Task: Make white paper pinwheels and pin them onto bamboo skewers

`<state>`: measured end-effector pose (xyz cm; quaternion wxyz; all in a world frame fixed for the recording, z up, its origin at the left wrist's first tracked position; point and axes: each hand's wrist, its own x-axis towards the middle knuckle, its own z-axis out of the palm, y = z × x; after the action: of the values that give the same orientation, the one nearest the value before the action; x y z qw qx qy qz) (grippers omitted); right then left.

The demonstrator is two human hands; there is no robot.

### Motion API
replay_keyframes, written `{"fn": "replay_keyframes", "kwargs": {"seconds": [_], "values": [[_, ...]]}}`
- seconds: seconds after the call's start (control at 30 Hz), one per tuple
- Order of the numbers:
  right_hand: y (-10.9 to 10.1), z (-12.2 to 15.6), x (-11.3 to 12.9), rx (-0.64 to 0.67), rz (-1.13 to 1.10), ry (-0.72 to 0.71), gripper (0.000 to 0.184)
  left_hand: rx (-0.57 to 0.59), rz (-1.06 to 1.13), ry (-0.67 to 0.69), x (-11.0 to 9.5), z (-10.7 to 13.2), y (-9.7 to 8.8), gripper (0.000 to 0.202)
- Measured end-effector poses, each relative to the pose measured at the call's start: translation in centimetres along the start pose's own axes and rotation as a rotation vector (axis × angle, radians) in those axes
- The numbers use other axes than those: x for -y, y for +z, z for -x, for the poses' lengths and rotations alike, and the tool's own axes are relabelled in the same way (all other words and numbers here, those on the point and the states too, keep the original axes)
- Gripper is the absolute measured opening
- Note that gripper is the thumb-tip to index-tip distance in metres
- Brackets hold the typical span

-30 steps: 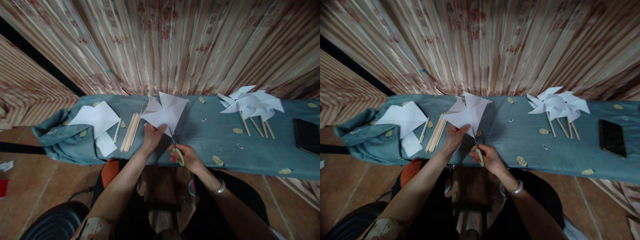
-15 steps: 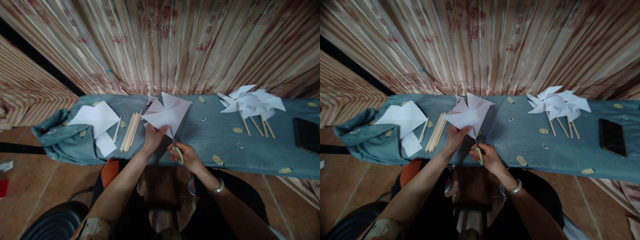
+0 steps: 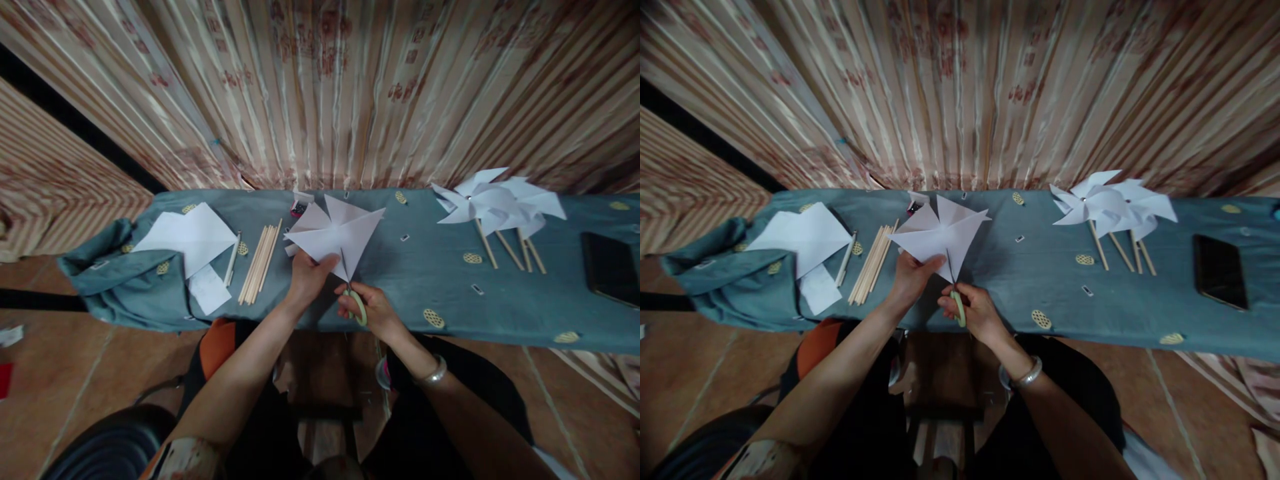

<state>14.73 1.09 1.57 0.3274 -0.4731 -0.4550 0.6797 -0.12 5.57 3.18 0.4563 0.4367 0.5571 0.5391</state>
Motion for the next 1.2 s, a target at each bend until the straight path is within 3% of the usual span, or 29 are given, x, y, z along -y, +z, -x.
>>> {"fn": "replay_keyframes", "kwargs": {"seconds": [0.63,0.9,1.2], "values": [[-0.3,-0.2,0.2,-0.013,-0.017,0.009,0.045,0.015,0.048,-0.025,0.2,0.4,0.2,0.025],[-0.1,-0.3,0.3,-0.02,-0.077,0.046,0.05,0.025,0.043,-0.053,-0.8,0.7,0.3,0.015],[-0.3,-0.4,0.3,-0.02,-0.061,0.042,0.054,0.036,0.043,-0.034,-0.1,0.7,0.2,0.019]]}}
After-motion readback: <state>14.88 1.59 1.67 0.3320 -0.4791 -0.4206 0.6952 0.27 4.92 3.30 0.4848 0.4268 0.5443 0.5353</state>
